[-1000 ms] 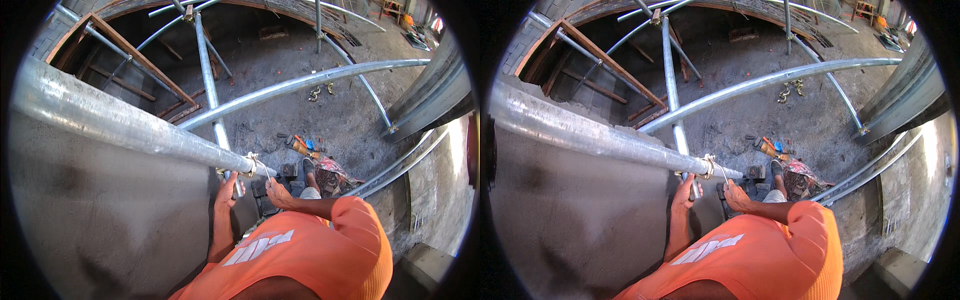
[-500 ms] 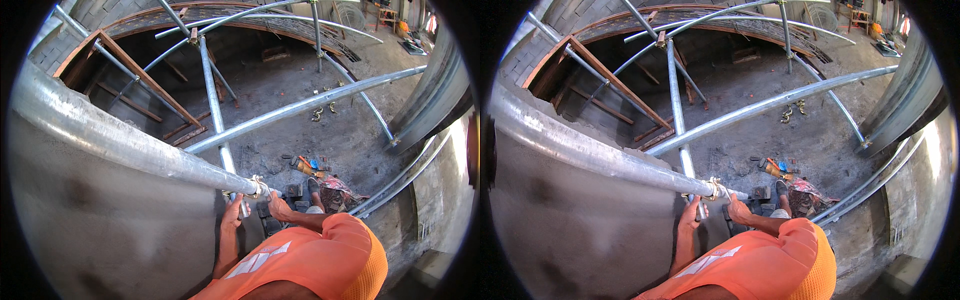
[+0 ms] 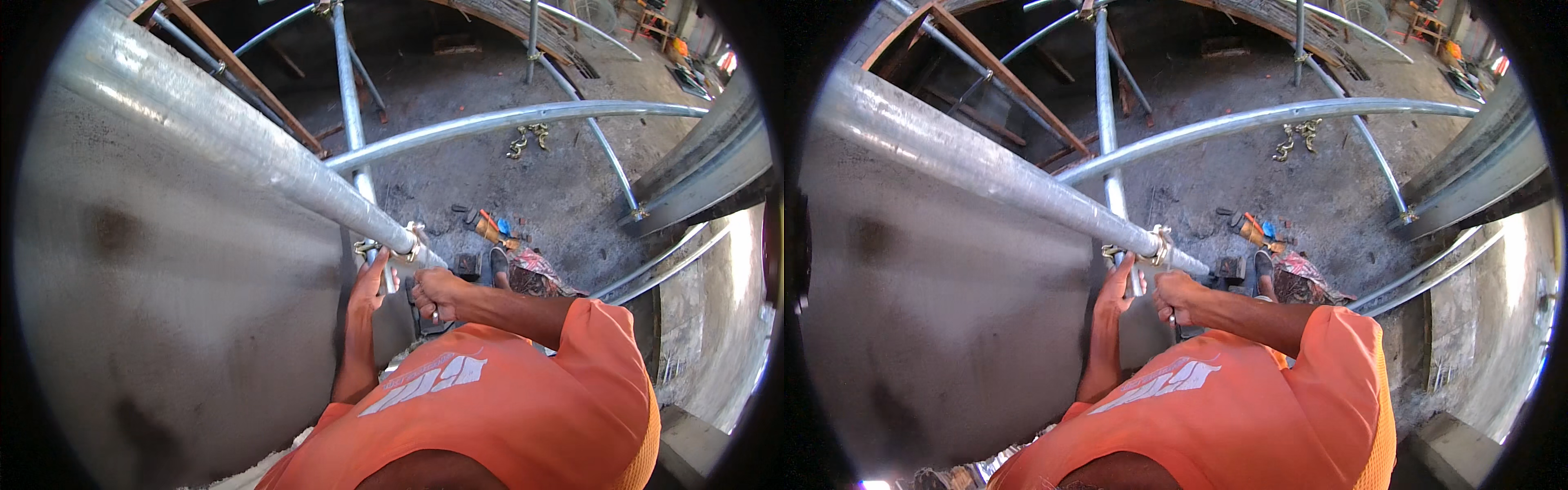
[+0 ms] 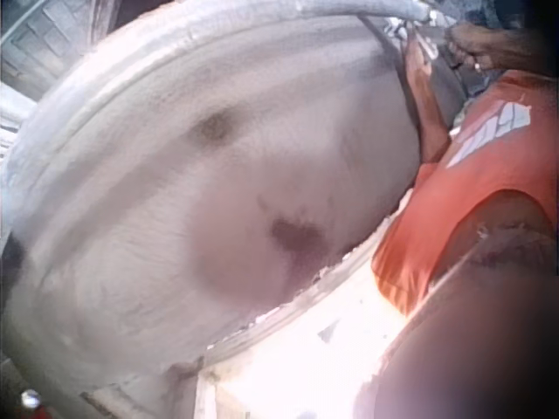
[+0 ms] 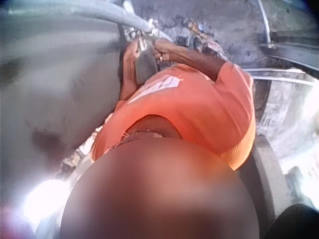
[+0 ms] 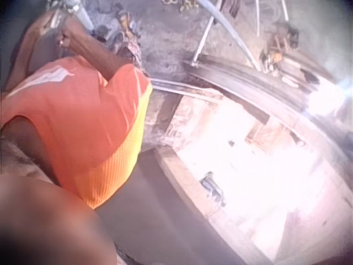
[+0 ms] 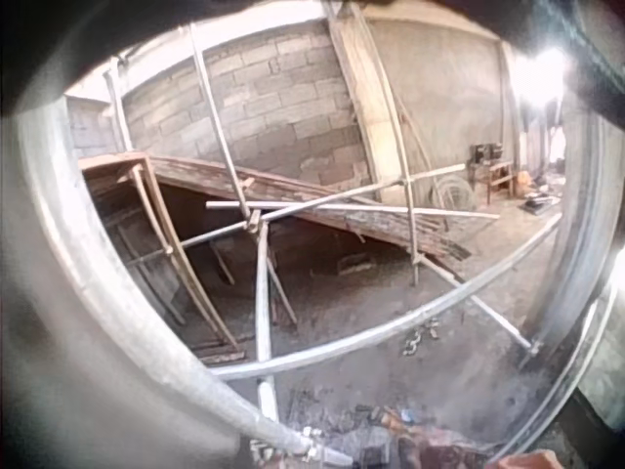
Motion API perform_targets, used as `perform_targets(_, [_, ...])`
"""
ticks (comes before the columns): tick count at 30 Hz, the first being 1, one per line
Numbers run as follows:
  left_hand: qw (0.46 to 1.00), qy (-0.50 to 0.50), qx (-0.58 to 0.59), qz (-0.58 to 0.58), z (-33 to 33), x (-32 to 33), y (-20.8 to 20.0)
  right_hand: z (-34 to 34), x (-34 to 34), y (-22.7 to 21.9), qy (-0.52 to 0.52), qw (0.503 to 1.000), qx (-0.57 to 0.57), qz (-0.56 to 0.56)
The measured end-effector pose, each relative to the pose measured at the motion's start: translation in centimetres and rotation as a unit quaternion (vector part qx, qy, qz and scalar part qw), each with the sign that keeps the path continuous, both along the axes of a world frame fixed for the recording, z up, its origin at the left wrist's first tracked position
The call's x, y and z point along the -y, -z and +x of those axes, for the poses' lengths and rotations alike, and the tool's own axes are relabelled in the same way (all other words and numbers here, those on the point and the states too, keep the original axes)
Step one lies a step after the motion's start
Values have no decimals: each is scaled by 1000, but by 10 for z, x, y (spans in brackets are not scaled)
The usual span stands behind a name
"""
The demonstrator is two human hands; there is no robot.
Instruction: The person assembles a metal scaffolding structure by attaching and tightening clamps on vertical and horizontal poles. They use a wrench to secure the connections and occasionally adjust the pole positions to ensure stability.
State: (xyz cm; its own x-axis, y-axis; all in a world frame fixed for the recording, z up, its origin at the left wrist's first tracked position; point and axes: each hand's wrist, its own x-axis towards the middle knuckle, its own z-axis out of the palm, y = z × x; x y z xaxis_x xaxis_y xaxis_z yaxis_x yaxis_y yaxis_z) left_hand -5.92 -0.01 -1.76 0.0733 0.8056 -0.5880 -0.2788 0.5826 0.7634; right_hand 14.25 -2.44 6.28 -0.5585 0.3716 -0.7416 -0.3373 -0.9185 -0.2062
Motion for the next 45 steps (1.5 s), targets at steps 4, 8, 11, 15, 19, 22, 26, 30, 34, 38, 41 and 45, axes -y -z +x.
perform_targets(4, [1000,26,9,7,0,0,-5,-6,23,40,-32,987,87,133])
perform_targets(8, [1000,18,-23,-11,1,0,-9,-3,42,111,-49,838,333,429])
perform_targets(11, [1000,21,-9,-8,1,0,-9,8,32,167,-63,746,373,548])
perform_targets(15, [999,23,-13,-23,-1,0,-8,14,-11,209,-139,712,390,567])
perform_targets(19, [999,13,-33,-25,-1,1,-7,12,-32,215,-192,695,414,556])
perform_targets(22, [1000,20,-18,-12,1,2,-7,4,-18,212,-148,715,388,562])
perform_targets(26, [1000,17,-16,-6,2,2,-7,-7,11,202,-48,710,431,555])
perform_targets(30, [1000,19,-17,-2,3,2,-8,-11,31,152,-52,709,444,546])
perform_targets(34, [1000,7,6,30,5,3,-6,4,14,64,-106,973,110,171])
perform_targets(38, [1000,5,7,3,4,2,-6,6,-9,1,-18,999,1,-27])
perform_targets(41, [999,2,-8,-32,3,0,-7,-3,4,-4,-20,997,69,28])
perform_targets(45, [1000,-2,17,15,5,1,-10,-4,26,46,-3,986,97,134])
